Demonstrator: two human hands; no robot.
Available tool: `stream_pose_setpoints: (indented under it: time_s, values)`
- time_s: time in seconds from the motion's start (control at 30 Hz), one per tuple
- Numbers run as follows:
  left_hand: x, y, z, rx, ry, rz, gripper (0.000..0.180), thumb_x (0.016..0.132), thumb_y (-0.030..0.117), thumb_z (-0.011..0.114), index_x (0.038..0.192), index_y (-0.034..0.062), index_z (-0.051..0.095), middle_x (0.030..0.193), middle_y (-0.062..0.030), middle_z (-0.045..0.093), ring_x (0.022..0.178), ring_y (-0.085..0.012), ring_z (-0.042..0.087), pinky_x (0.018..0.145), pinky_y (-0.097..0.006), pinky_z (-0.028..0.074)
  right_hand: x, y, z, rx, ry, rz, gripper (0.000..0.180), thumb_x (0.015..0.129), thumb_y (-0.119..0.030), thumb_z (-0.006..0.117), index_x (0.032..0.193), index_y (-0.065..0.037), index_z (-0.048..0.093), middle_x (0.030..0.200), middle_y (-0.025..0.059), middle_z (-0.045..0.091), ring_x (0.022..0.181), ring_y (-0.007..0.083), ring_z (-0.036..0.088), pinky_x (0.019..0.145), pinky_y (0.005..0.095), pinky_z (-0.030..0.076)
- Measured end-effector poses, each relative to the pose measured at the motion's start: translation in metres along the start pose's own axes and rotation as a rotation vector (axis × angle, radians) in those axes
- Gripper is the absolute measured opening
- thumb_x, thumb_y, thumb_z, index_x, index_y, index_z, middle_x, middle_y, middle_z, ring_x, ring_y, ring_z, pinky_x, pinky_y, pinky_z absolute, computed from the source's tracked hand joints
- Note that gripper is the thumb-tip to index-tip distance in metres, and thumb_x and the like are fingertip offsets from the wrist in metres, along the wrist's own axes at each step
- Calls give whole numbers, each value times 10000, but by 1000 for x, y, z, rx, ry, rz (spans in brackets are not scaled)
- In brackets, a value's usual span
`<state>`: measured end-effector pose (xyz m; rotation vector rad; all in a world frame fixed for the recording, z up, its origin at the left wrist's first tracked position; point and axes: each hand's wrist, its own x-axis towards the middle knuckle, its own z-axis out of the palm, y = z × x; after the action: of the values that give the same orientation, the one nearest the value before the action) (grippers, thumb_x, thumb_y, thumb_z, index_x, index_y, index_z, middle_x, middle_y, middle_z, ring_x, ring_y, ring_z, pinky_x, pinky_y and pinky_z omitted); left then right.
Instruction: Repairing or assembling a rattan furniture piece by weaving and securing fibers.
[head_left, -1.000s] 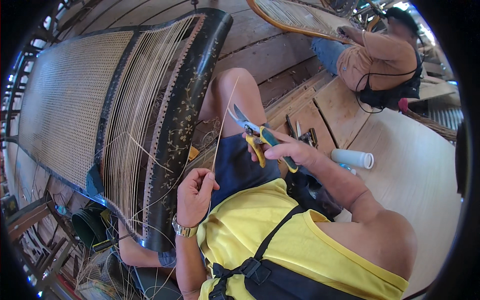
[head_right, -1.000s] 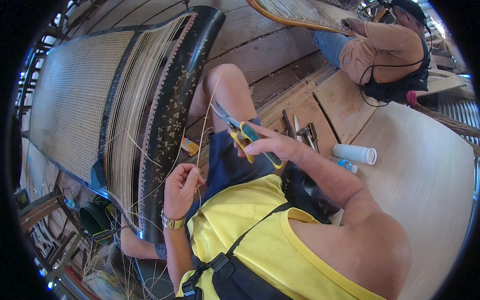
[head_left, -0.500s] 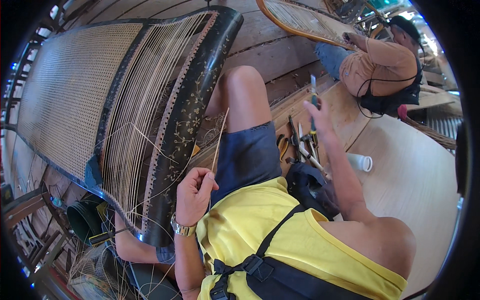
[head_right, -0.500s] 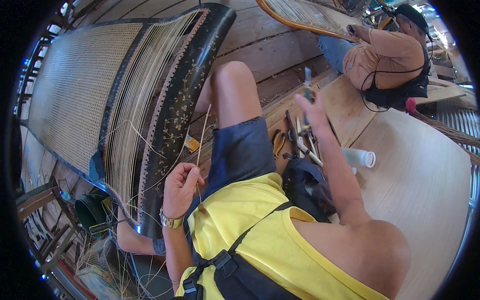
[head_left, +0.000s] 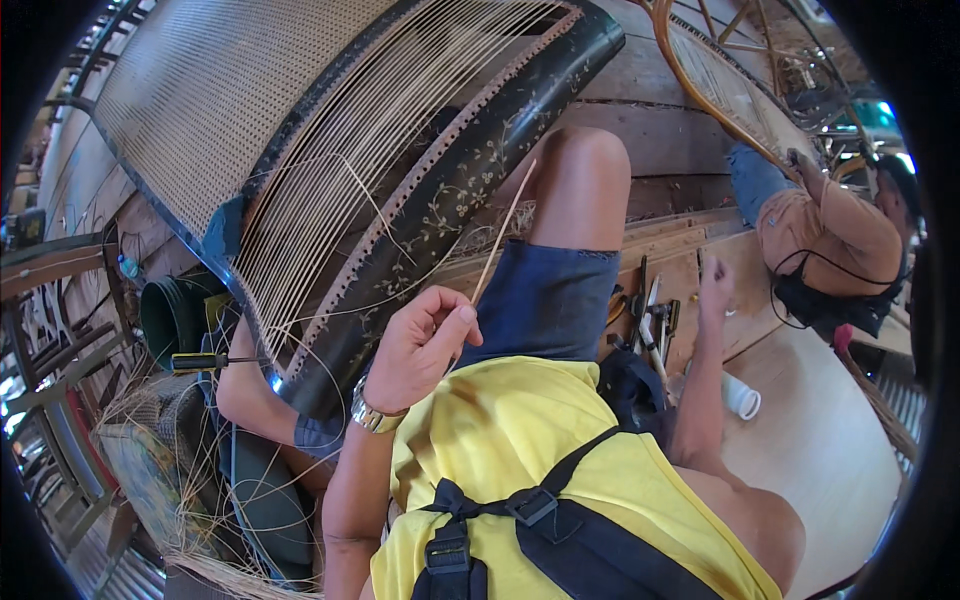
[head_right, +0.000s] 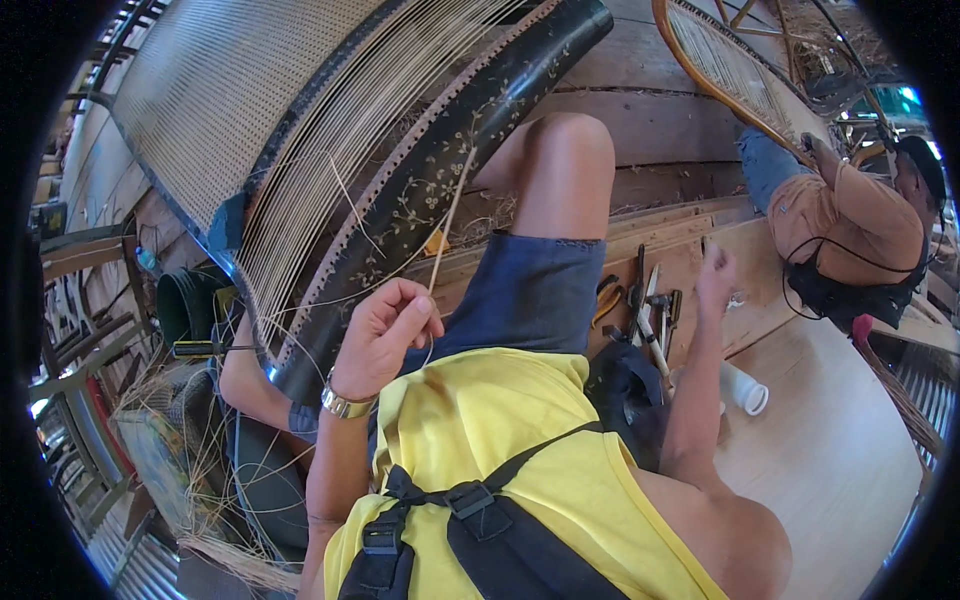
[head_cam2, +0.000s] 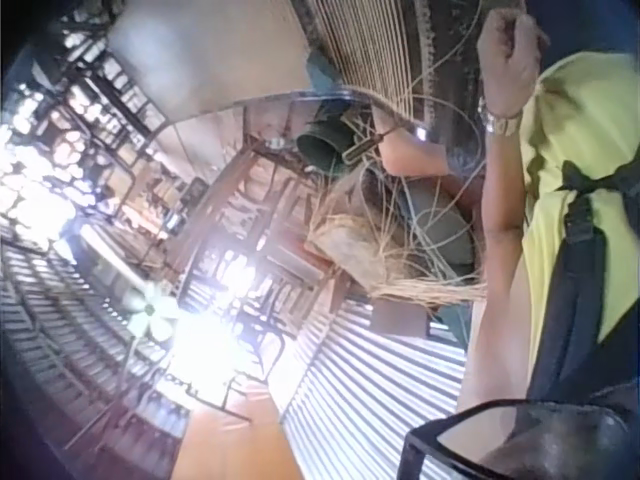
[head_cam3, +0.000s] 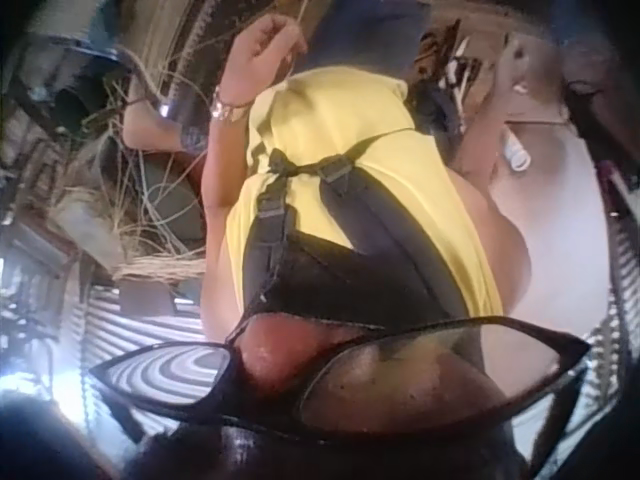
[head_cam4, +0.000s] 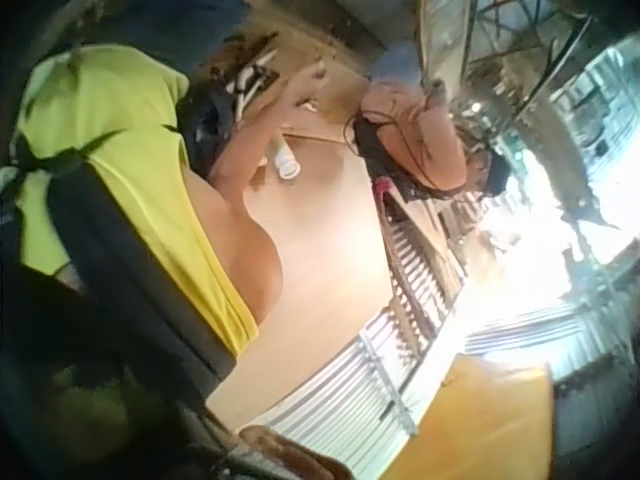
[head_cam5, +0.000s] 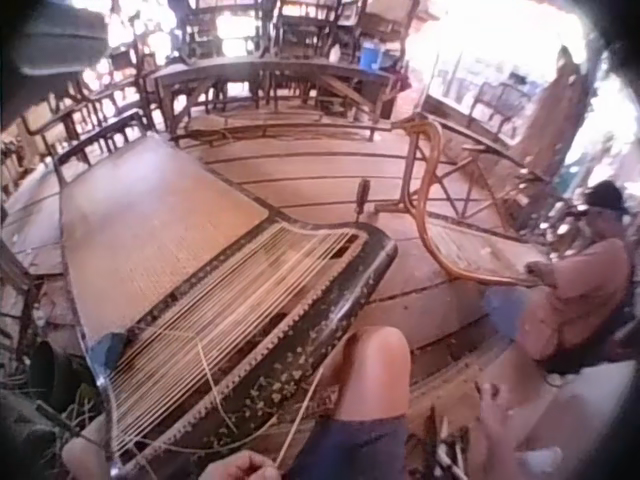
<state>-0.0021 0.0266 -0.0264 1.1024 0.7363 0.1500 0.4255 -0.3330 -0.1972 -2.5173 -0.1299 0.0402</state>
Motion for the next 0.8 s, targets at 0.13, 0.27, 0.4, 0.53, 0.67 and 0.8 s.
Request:
stream_pose_setpoints:
  time_s: [0.13, 0.27, 0.4, 0.53, 0.67, 0.8]
  values:
    - [-7, 12, -1, -74, 39, 58, 143, 1014, 178, 557, 1017, 40, 593, 800, -2, 645, 628, -20, 498, 566, -182, 406, -149, -253, 6, 714, -723, -137, 285, 1045, -242, 508, 1207, -27, 602, 1027, 56, 664, 972, 141, 625, 873, 285, 490]
    - [-15, 16, 4, -125, 113, 145, 133, 1002, 162, 576, 994, 32, 596, 795, 2, 646, 624, -26, 538, 553, -187, 432, -243, -337, 29, 1081, -1468, -146, 444, 1060, -318, 459, 1399, -32, 468, 1222, 85, 605, 1110, 160, 583, 961, 306, 467]
    - [-42, 13, -17, 74, 439, 332, 137, 975, 142, 591, 1015, 11, 599, 766, -77, 666, 606, -130, 618, 548, -271, 486, -286, -401, 58, 934, -1621, 8, 270, 1039, -183, 521, 1240, -12, 577, 1082, 56, 662, 956, 104, 632, 822, 244, 526]
    - [-89, 35, -54, 553, 551, 314, 173, 913, 130, 664, 1024, 4, 619, 879, -187, 688, 703, -263, 695, 620, -327, 537, -318, -469, 74, 931, -1704, -134, 257, 1059, -216, 477, 1169, -11, 586, 889, 55, 654, 777, 110, 618, 698, 240, 521]
    - [-145, 89, -109, 737, 696, 354, 220, 853, 121, 743, 1034, 29, 657, 894, -124, 690, 695, -206, 662, 615, -310, 522, -324, -529, 113, 882, -1772, -173, 329, 1080, -302, 411, 1158, -31, 580, 607, -27, 437, 512, 49, 385, 461, 200, 316]
    - [-152, 106, -221, 450, 1100, 535, 244, 911, 192, 716, 1068, 13, 662, 888, -52, 688, 755, -89, 602, 686, -238, 488, -317, -564, 156, 586, -1703, -433, 271, 1067, -232, 447, 1201, -16, 542, 614, -27, 442, 488, 50, 375, 415, 198, 296]
